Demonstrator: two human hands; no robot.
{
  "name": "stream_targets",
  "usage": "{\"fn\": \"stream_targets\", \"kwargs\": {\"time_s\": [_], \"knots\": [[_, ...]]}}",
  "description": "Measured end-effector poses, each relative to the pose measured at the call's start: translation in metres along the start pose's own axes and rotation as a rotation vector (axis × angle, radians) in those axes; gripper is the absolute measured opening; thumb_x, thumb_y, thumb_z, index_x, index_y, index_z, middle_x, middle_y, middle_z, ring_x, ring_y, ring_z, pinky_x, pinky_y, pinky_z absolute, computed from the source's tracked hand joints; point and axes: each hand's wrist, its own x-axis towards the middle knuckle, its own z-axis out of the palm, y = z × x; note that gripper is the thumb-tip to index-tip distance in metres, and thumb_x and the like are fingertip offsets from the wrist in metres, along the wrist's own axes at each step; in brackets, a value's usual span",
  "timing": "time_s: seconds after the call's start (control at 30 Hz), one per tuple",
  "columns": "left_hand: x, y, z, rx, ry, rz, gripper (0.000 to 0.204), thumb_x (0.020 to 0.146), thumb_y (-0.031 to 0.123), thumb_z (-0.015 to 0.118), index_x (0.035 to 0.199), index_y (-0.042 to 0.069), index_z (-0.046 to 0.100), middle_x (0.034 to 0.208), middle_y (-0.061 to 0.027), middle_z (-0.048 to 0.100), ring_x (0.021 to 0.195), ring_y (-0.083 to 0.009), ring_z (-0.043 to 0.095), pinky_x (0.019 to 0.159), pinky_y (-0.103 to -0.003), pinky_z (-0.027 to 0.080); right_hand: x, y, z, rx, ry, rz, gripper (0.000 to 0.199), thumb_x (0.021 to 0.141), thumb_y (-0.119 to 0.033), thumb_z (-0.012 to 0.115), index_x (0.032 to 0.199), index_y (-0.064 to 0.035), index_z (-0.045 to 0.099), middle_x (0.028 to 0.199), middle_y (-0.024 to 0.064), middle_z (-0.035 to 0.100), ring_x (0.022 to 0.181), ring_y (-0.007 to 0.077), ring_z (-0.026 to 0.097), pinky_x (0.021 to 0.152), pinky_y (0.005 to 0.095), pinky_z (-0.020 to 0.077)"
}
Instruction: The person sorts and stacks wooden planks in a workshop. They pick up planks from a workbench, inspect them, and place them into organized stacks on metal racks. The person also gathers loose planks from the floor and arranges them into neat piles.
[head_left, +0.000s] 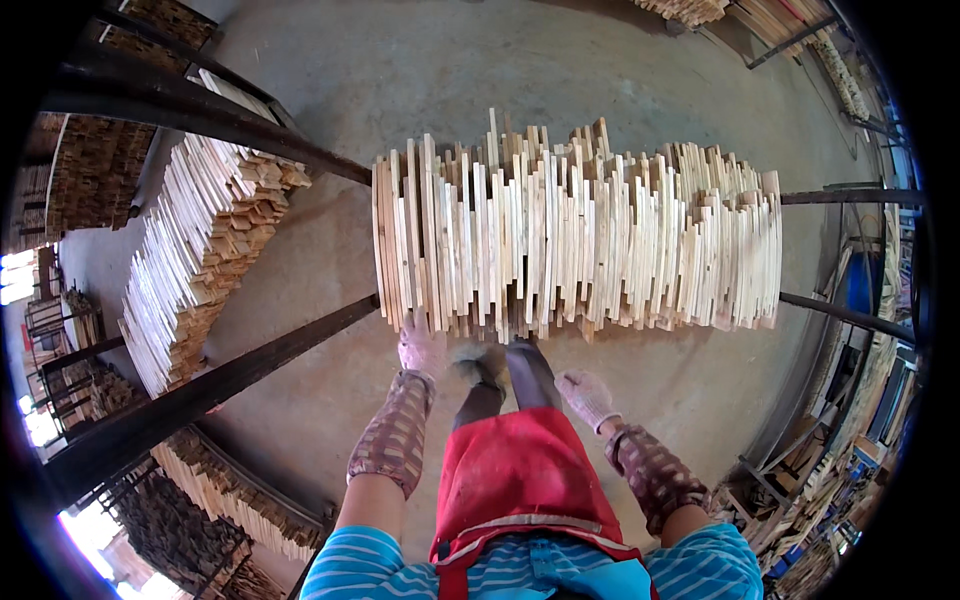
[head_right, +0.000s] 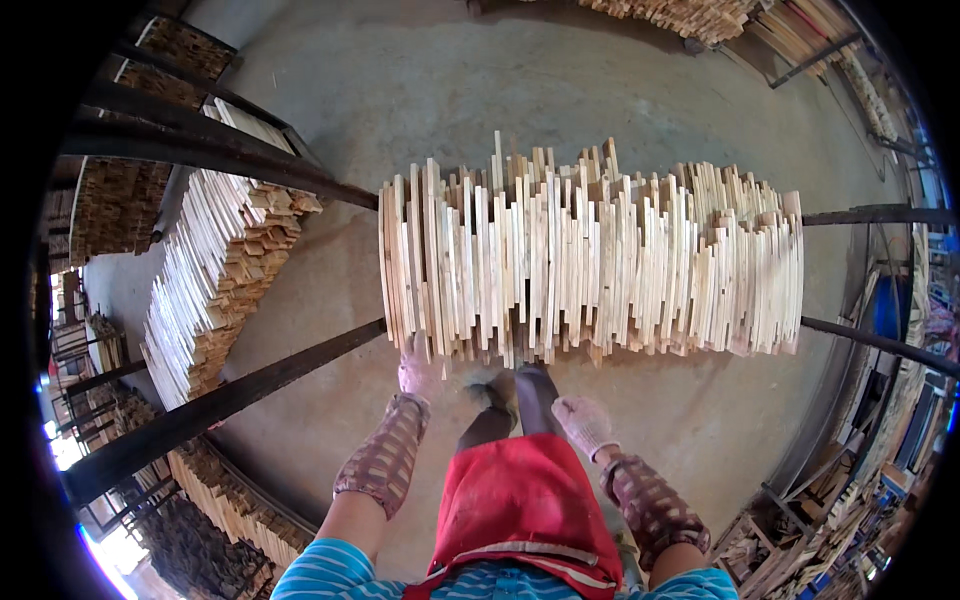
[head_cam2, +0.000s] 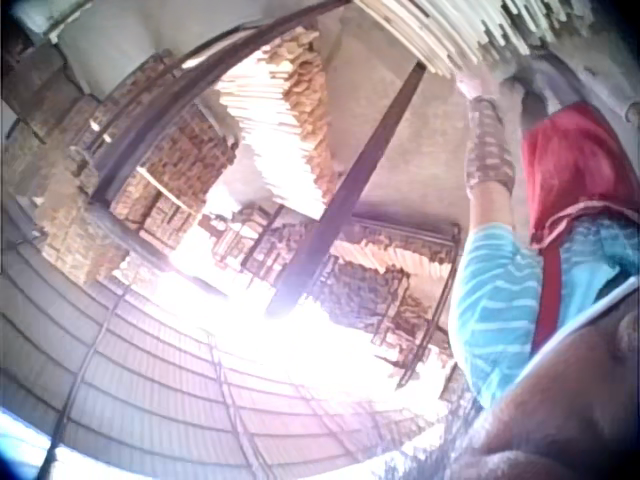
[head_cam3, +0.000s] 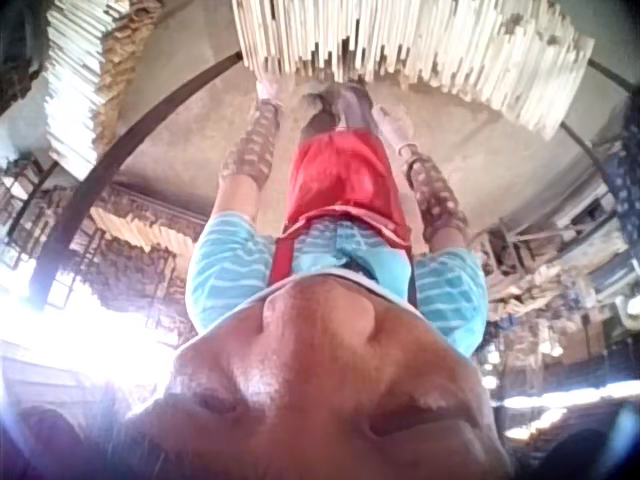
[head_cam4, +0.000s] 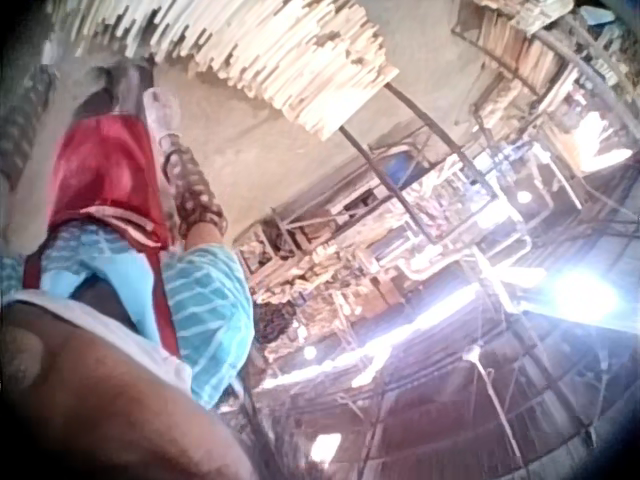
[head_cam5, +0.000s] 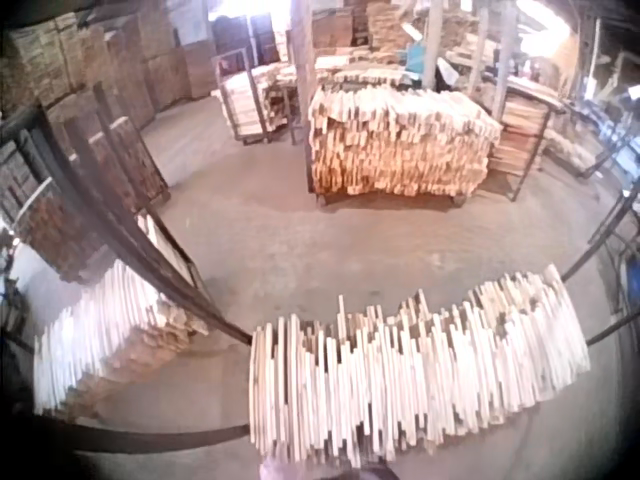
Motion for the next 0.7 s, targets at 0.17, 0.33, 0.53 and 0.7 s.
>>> {"fn": "stream_targets", "kwargs": {"time_s": [0.17, 0.33, 0.53, 0.7], "knots": [[0.097, 0.016, -0.005, 0.353, 0.071, 0.09, 0.069, 0.087, 0.023, 0.064, 0.152, 0.018, 0.042, 0.162, -0.0233, 0.022, 0.145, -0.0409, 0.033, 0.115, -0.049, 0.036, 0.019, 0.024, 0.068, 0.1, -0.093, -0.188, 0.033, 0.096, -0.036, 0.055, 0.105, -0.0096, 0.072, 0.107, 0.0131, 0.072, 0.106, 0.034, 0.065, 0.093, 0.0422, 0.0494], [0.141, 0.035, 0.002, 0.485, -0.066, 0.04, 0.064, 0.088, 0.02, 0.059, 0.151, 0.017, 0.044, 0.164, -0.0261, 0.018, 0.148, -0.0407, 0.027, 0.121, -0.043, 0.029, 0.053, 0.007, 0.129, 0.241, -0.114, -0.184, 0.033, 0.097, -0.041, 0.057, 0.105, -0.0129, 0.073, 0.104, 0.0129, 0.073, 0.103, 0.0335, 0.067, 0.089, 0.0428, 0.0515], [0.117, 0.023, 0.02, 0.4, 0.019, 0.073, 0.049, 0.09, 0.024, 0.061, 0.138, 0.012, 0.056, 0.161, -0.0276, 0.025, 0.146, -0.0425, 0.03, 0.119, -0.048, 0.029, 0.06, -0.003, 0.117, 0.239, -0.229, -0.08, 0.035, 0.098, -0.043, 0.055, 0.106, -0.0137, 0.073, 0.105, 0.0121, 0.073, 0.102, 0.0337, 0.067, 0.088, 0.0441, 0.0521], [0.096, 0.005, 0.035, 0.217, 0.093, 0.083, 0.035, 0.083, 0.017, 0.069, 0.116, 0.007, 0.064, 0.135, -0.0226, 0.05, 0.126, -0.04, 0.049, 0.102, -0.045, 0.044, 0.08, 0.009, 0.106, 0.224, -0.163, -0.137, 0.036, 0.098, -0.043, 0.054, 0.105, -0.013, 0.073, 0.108, 0.0111, 0.072, 0.106, 0.0329, 0.065, 0.092, 0.0445, 0.0505]]}}
